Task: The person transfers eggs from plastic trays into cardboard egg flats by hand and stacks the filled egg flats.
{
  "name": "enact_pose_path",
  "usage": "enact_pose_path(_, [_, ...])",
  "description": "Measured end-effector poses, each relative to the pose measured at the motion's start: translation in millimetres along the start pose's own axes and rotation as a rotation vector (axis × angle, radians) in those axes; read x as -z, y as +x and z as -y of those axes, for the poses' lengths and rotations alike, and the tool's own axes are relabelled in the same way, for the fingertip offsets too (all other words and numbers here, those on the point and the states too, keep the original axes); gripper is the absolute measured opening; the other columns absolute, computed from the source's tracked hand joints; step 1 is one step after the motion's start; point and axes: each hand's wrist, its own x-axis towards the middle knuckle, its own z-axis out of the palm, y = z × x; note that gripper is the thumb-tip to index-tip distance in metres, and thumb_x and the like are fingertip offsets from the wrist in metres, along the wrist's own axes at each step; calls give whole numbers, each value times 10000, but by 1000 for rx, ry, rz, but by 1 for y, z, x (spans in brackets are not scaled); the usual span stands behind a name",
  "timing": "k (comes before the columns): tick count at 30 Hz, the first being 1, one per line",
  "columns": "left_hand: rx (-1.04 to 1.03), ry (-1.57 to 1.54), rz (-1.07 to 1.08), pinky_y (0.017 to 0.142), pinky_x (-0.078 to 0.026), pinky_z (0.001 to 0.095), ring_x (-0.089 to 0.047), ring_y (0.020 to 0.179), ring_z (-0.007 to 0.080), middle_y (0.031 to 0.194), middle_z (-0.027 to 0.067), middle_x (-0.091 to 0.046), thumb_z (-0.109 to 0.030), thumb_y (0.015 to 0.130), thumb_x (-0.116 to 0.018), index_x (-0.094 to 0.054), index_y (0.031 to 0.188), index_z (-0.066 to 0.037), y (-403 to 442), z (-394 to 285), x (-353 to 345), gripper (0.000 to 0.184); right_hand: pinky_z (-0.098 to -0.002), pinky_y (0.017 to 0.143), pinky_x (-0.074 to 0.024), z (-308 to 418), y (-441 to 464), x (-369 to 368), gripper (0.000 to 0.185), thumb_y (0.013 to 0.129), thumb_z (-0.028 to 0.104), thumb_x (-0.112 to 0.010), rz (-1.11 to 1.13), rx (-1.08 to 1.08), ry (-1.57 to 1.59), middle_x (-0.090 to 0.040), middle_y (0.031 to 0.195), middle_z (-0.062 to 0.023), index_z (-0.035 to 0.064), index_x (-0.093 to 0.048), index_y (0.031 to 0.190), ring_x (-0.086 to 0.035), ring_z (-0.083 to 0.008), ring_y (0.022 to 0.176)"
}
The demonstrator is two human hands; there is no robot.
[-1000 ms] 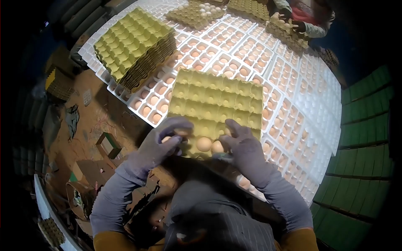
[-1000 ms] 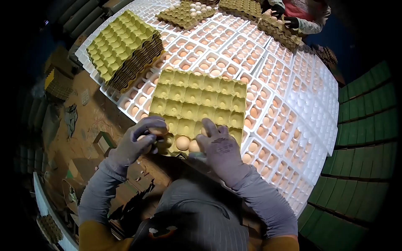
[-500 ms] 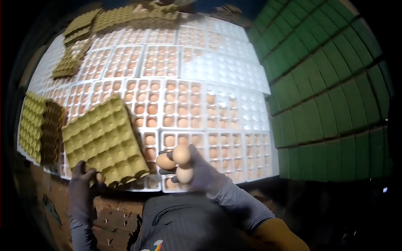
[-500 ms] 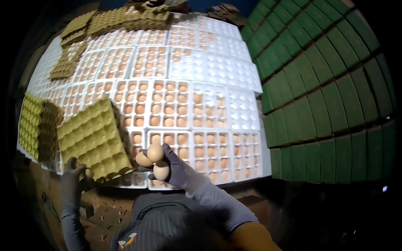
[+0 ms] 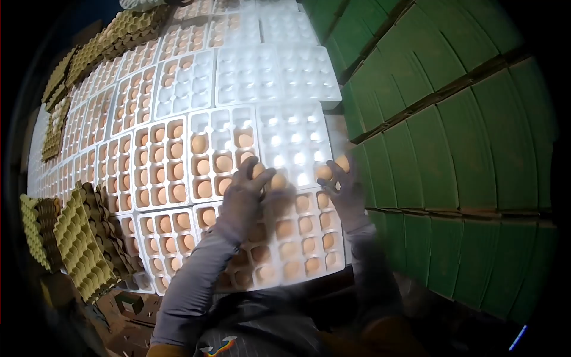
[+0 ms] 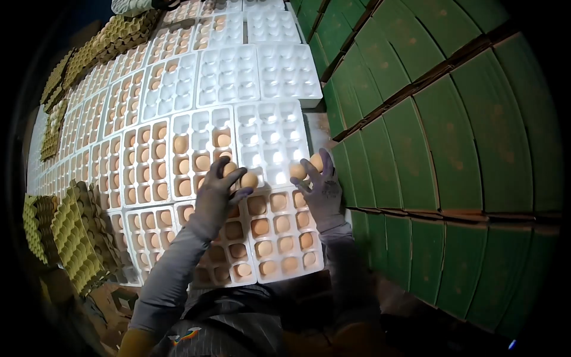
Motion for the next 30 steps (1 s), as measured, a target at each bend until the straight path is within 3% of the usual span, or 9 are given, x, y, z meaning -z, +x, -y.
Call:
enact_pose_path(5, [10,112,36,882,-566,438,-648,1078,349,1283,177,-579,-201,903,-724,-679,1243,-156,38,-1,-30,346,-447,912,-548,4,19,-3,381,932,161,-592,307,40,131,-499,1444,-202,207,-628,1308,-609,-379,1157])
enact_pose_path(8, [265,48,295,864,-567,445,-662,1050,357,1283,167,-589,-182,940,-661,-656,1281,-167,70,-15,-27,341,-418,871,-566,22,30,-16,360,930,133,-585,499,168,138,-600,1338,-169,176,-642,1282,-669,-349,1043])
enact_pose_path(12, [200,73,252,855,-566,440,-668,1020,355,1192,171,-625,-177,951,-628,-644,1291,-154,99,-35,-27,341,-403,788,-552,9,56,-27,328,918,110,-653,9,121,338,-629,1127,-125,147,-655,1244,-669,-308,888])
enact_pose_path(14, [204,216,294,885,-551,451,-652,1033,359,1124,176,-639,-182,955,-615,-661,1240,-138,108,-44,-39,292,-410,794,-535,6,68,-21,333,929,78,-639,2,-155,499,-616,1066,-111,103,-641,1261,-646,-303,914])
enact_pose_path(18, [186,82,141,901,-541,456,-643,1037,354,1143,167,-632,-193,953,-617,-655,1237,-157,123,-57,-72,289,-377,921,-519,-19,70,-46,436,930,3,-572,-34,-71,514,-607,1192,-141,106,-584,1353,-611,-330,1083])
enact_pose_path(20, [74,-324,-37,1033,-472,473,-582,1182,378,1250,187,-599,-169,954,-606,-583,1351,-124,121,-42,-109,400,-357,997,-482,-34,62,-53,482,928,-26,-545,-35,-209,709,-580,1285,-156,78,-542,1399,-567,-309,1190])
enact_pose_path(23, [-36,11,-31,1213,-201,555,-350,1418,444,1461,239,-453,-137,949,-559,-421,1469,1,106,-36,-119,555,-304,1067,-421,-59,46,-83,489,978,-5,-529,-141,-500,1128,-519,1439,-161,4,-464,1463,-488,-192,1337])
enact_pose_path(27, [-77,-139,-62,1156,-340,560,-395,1360,487,1417,266,-455,-134,854,-674,-437,1445,-2,63,-46,-66,650,-355,1108,-383,-36,48,-51,514,1020,151,-558,203,-358,800,-498,1485,-188,-14,-420,1486,-466,-289,1375])
enact_pose_path(30, [-300,-127,-76,1050,-469,568,-504,1264,470,1340,250,-523,-130,762,-742,-522,1365,10,-6,-43,-15,658,-430,1047,-438,-5,64,-40,471,967,139,-641,34,-88,290,-564,1360,-195,24,-511,1404,-529,-356,1251])
